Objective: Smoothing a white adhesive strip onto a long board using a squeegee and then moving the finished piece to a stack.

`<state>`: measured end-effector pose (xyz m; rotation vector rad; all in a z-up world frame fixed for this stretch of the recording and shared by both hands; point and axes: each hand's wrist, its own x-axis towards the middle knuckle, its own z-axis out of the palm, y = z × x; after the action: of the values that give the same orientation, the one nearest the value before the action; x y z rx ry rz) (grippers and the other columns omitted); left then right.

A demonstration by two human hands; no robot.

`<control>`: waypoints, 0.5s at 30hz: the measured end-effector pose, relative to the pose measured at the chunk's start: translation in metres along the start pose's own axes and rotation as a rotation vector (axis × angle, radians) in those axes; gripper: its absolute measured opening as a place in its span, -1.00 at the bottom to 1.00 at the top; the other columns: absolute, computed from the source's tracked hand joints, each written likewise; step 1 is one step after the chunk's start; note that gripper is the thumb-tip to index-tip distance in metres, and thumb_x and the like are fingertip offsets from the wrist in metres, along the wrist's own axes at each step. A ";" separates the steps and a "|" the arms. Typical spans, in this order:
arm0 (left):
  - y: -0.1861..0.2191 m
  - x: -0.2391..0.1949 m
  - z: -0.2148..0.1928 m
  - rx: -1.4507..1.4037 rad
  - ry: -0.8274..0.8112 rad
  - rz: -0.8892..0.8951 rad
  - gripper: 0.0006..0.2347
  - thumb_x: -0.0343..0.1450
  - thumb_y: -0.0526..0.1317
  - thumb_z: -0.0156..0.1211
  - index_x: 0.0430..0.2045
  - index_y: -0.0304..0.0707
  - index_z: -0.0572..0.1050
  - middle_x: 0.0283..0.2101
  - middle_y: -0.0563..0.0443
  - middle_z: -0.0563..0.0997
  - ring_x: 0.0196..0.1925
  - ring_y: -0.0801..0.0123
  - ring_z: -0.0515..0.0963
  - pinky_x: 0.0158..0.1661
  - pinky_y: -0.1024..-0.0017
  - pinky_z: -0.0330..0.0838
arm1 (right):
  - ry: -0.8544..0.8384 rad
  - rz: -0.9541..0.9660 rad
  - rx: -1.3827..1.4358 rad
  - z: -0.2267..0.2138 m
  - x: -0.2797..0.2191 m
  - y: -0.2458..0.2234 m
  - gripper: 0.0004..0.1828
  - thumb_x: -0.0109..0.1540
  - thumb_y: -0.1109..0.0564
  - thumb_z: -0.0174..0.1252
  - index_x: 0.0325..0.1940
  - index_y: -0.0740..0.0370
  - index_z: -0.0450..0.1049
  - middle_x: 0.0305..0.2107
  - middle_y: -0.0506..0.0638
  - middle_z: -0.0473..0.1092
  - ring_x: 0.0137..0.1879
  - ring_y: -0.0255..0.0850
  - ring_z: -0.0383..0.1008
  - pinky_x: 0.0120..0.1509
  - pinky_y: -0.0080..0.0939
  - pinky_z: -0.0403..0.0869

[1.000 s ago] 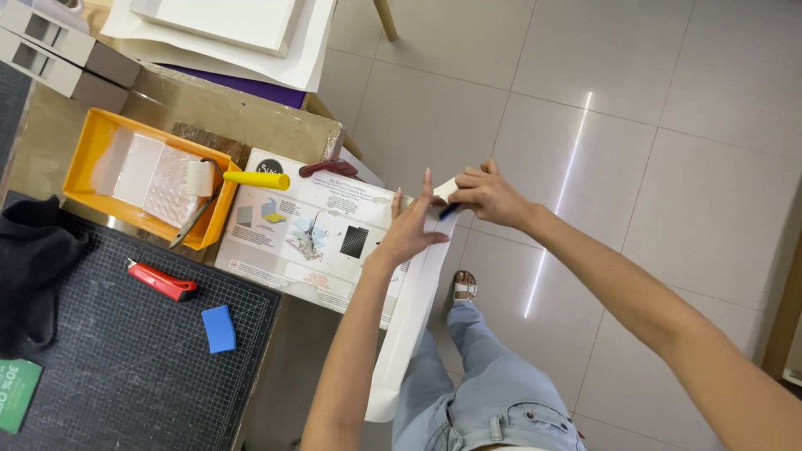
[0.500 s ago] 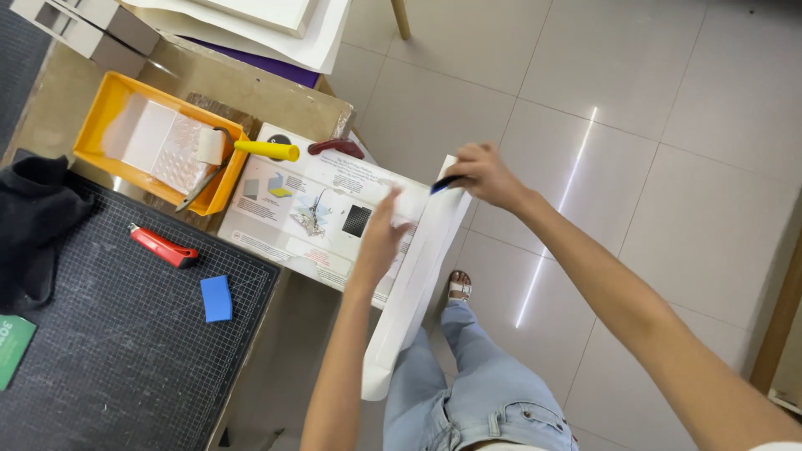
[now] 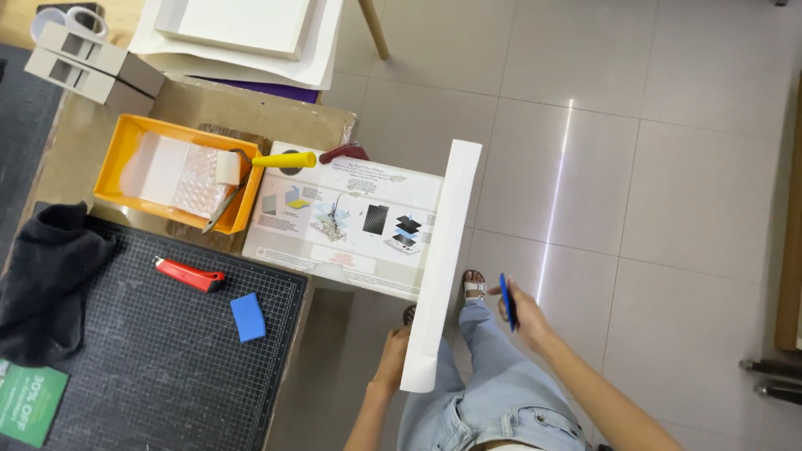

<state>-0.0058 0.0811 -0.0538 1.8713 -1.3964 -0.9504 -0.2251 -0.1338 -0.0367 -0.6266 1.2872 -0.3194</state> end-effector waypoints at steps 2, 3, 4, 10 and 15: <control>0.020 -0.001 -0.020 -0.021 -0.010 0.117 -0.77 0.22 -0.47 0.13 -0.69 -0.15 0.21 -0.61 0.08 0.34 -0.61 0.33 0.27 -0.39 0.29 0.18 | -0.001 0.070 0.074 0.014 -0.026 0.007 -0.41 0.43 -0.23 -0.18 -0.11 0.32 0.53 -0.67 -0.04 0.18 -0.54 -0.26 0.09 -0.43 -0.29 0.10; 0.035 0.000 -0.034 -0.132 -0.034 0.016 -0.89 0.23 -0.44 0.07 -0.51 -0.21 0.35 -0.48 0.02 0.48 -0.48 0.33 0.42 -0.38 0.32 0.30 | -0.067 0.022 0.114 0.017 -0.034 0.011 -0.45 0.38 -0.27 -0.17 -0.01 0.25 0.44 -0.60 -0.07 0.12 -0.48 -0.28 0.09 -0.36 -0.28 0.13; 0.052 0.003 -0.049 -0.241 -0.053 -0.084 -0.81 0.25 -0.42 0.01 -0.33 -0.28 0.49 -0.35 -0.03 0.61 -0.34 0.32 0.58 -0.37 0.35 0.41 | -0.137 -0.030 0.152 0.021 -0.041 0.011 -0.44 0.34 -0.31 -0.15 0.09 0.18 0.35 -0.54 -0.10 0.07 -0.42 -0.29 0.08 -0.29 -0.27 0.16; 0.163 0.165 -0.109 -0.042 -0.040 0.055 -0.80 0.52 -0.13 -0.02 -0.01 -0.05 0.29 -0.44 -0.23 0.66 -0.26 -0.14 0.68 -0.21 0.00 0.52 | -0.072 -0.312 0.201 0.052 -0.029 -0.002 -0.69 0.13 0.29 0.33 -0.14 0.22 0.36 -0.49 -0.08 0.23 -0.50 -0.26 0.29 -0.46 -0.27 0.43; 0.124 0.347 -0.093 -0.455 -0.029 -0.190 -0.82 0.39 -0.22 0.13 -0.26 -0.39 0.46 -0.49 -0.27 0.62 -0.47 0.10 0.68 -0.41 0.21 0.58 | -0.093 -0.290 0.084 0.032 -0.013 -0.002 -0.39 0.26 0.12 0.12 0.37 0.33 0.17 0.04 0.29 0.28 0.08 0.14 0.40 0.06 0.28 0.42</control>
<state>0.0705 -0.2810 0.0335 1.6617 -0.9267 -1.2704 -0.1977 -0.1200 -0.0206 -0.7489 1.0881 -0.5736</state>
